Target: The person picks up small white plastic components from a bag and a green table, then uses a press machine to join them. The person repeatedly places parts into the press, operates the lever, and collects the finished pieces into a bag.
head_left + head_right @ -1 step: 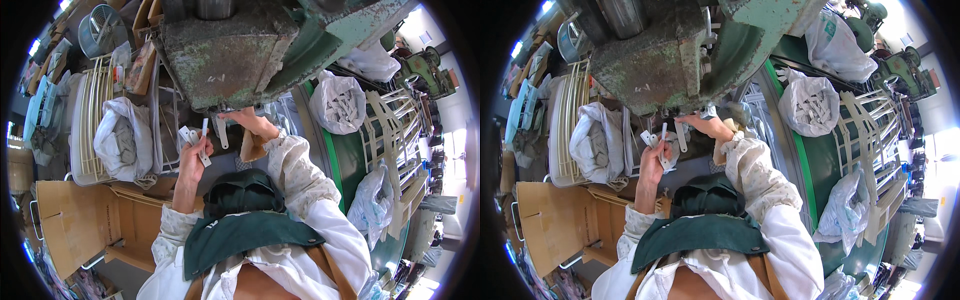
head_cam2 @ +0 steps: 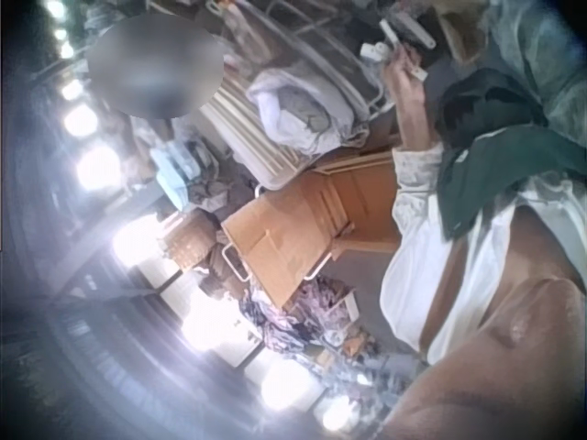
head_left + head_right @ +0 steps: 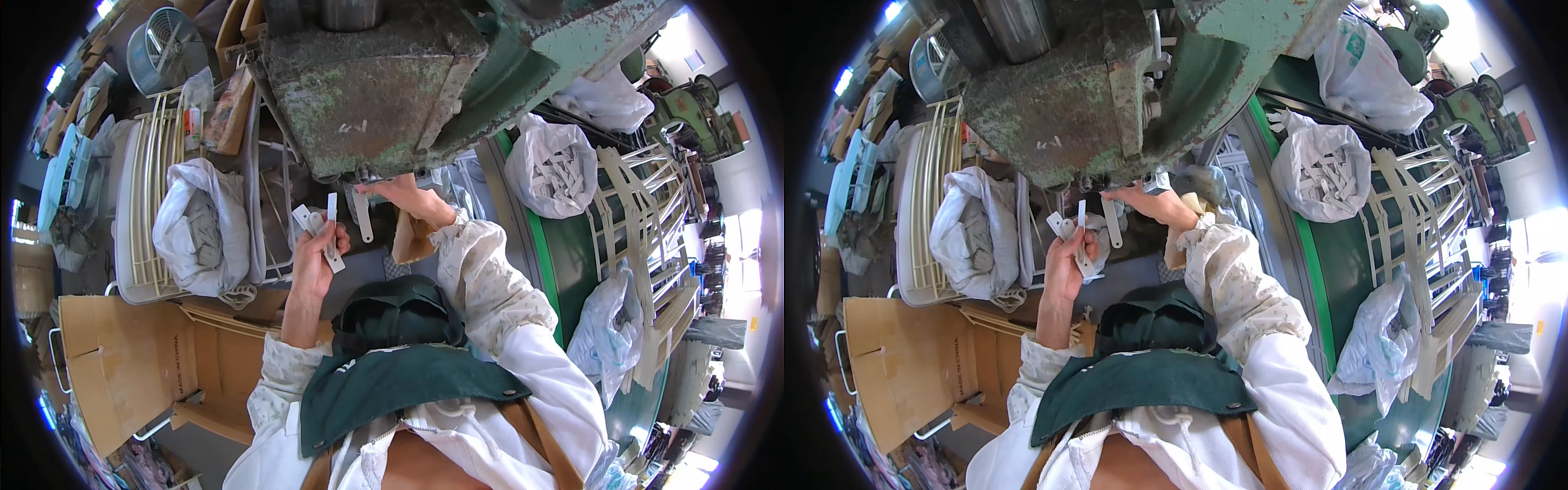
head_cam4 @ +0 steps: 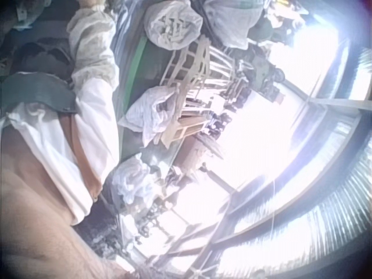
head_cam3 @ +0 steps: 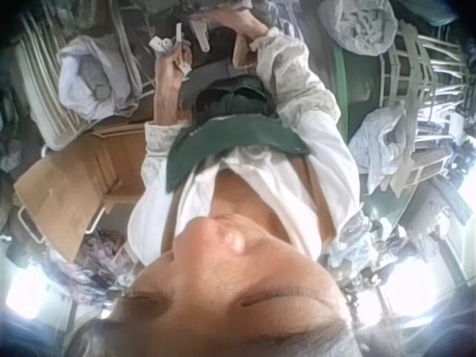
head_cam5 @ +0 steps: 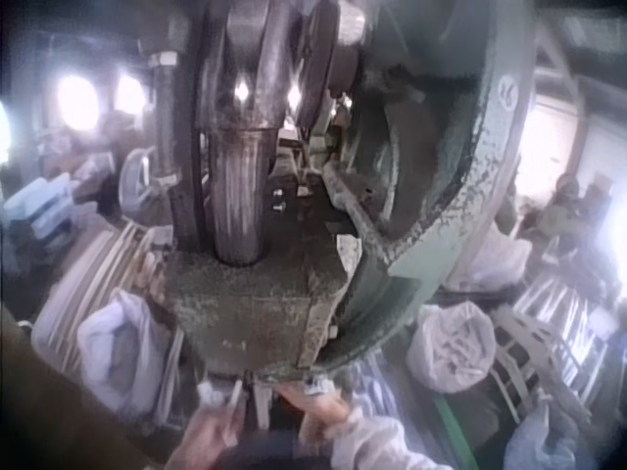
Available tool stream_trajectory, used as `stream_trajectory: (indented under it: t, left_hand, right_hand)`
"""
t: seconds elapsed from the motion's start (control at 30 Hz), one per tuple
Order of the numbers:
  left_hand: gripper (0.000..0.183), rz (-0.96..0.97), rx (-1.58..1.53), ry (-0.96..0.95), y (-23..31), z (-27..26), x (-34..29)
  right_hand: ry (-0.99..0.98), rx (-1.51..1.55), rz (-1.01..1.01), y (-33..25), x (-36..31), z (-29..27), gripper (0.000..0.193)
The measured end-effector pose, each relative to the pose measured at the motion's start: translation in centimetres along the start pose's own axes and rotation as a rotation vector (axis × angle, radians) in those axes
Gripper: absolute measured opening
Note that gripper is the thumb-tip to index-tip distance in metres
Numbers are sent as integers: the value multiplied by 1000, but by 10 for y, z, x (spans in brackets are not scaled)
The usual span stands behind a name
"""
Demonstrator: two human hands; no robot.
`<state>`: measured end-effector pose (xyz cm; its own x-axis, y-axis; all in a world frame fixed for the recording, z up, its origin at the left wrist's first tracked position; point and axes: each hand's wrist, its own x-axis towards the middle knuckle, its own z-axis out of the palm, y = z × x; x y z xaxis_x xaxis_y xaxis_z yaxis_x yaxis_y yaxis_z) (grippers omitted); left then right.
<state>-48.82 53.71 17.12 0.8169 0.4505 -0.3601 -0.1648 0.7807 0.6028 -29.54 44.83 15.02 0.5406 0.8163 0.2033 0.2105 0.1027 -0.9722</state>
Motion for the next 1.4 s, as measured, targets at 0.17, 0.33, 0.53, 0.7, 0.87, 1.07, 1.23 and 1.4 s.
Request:
stream_trajectory:
  t: [0.17, 0.33, 0.53, 0.7, 0.87, 1.07, 1.23, 1.4]
  left_hand:
    - [31, 168, 328, -13, 8, 20, -1]
    - [30, 207, 538, 6, 17, 45, 11]
    - [23, 183, 683, 89, 15, 33, 10]
    - [14, 186, 674, 95, 21, 22, 9]
    - [12, 169, 658, 117, 21, 17, 6]
    - [13, 163, 613, 103, 23, 12, 12]
    - [16, 199, 653, 15, 36, 38, 2]
    - [30, -2, 345, -78, 25, -18, -7]
  right_hand:
    - [-50, -634, -461, 33, -2, -13, 34]
    - [-38, -221, 189, -31, -45, 5, 35]
    - [-65, 67, 445, -72, -59, 11, 24]
    - [-122, 84, 467, -74, -65, 4, 24]
    - [-179, 55, 502, -83, -65, 1, 24]
    - [-196, 58, 430, -65, -64, 0, 23]
    - [-158, 2, 266, -94, -64, -13, 24]
    - [295, 117, 504, -90, -95, -69, 23]
